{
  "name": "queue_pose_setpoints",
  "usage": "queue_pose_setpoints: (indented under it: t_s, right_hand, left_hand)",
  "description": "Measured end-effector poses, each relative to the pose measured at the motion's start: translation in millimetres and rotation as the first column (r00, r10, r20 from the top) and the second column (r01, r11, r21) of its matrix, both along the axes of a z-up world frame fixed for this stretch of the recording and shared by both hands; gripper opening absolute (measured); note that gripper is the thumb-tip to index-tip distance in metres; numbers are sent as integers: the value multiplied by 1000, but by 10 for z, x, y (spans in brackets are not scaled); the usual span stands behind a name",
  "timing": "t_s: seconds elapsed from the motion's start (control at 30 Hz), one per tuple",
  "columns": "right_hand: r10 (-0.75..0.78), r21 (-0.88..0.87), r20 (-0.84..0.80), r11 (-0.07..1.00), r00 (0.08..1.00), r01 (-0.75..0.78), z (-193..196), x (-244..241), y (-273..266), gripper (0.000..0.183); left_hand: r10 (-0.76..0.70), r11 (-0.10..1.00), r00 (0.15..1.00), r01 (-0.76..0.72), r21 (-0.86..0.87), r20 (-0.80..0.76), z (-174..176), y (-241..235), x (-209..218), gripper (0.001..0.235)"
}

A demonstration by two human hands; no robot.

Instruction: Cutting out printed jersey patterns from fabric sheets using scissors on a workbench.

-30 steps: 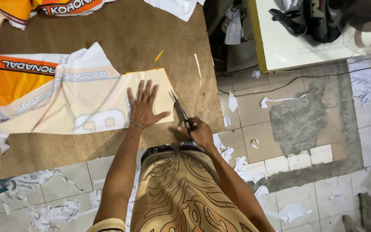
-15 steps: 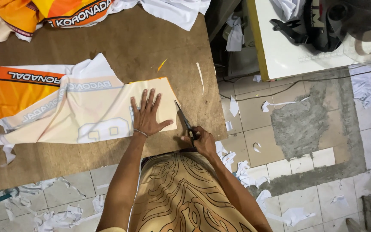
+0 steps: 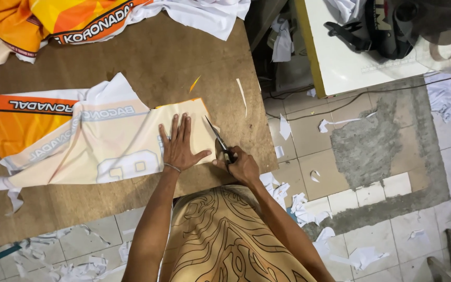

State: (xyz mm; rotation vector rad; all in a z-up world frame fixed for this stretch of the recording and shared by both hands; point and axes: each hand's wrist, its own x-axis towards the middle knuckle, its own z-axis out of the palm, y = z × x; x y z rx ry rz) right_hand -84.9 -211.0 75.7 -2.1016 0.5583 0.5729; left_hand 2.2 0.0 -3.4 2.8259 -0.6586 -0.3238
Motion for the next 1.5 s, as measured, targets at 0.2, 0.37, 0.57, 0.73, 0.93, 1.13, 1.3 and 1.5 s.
queue_pose_setpoints:
  t_s: [0.2,0.37,0.57,0.73,0.93,1.13,1.3,1.5]
  right_hand:
    - [7,-20,67,1000,998,-5,-165,7,8,27]
    - [9,-40,39,999,999,-7,239,179,73,31]
    - [-2,2,87,1000,996,2,242,363,177,27]
    - [-2,9,53,1000,999,1,185,408,214,33]
    - [16,1,32,1000,999,-16,298,610,245,41]
    - [-27,39,89,999,996,24,90,619,254,40]
    - [-323,110,118,944,939,311,-856,426,38,30]
    - [-668,10,262,723,696,691,-345,80,-336,51]
  left_hand:
    - [6,1000,1000,-5,-29,26,-24,-5,-9,130]
    - [5,999,1000,-4,-51,31,-10,-10,5,131]
    - [11,1000,1000,-11,-8,-22,1,-11,31,132]
    - [4,999,1000,-4,38,-15,2,-7,33,131]
    - [20,1000,1000,-20,11,-15,35,-27,21,125]
    - [18,1000,1000,-18,-7,-15,26,-22,14,126]
    - [7,1000,999,-6,-12,43,-29,6,-5,122]
    - [19,989,982,9,-145,187,-53,-371,-56,106]
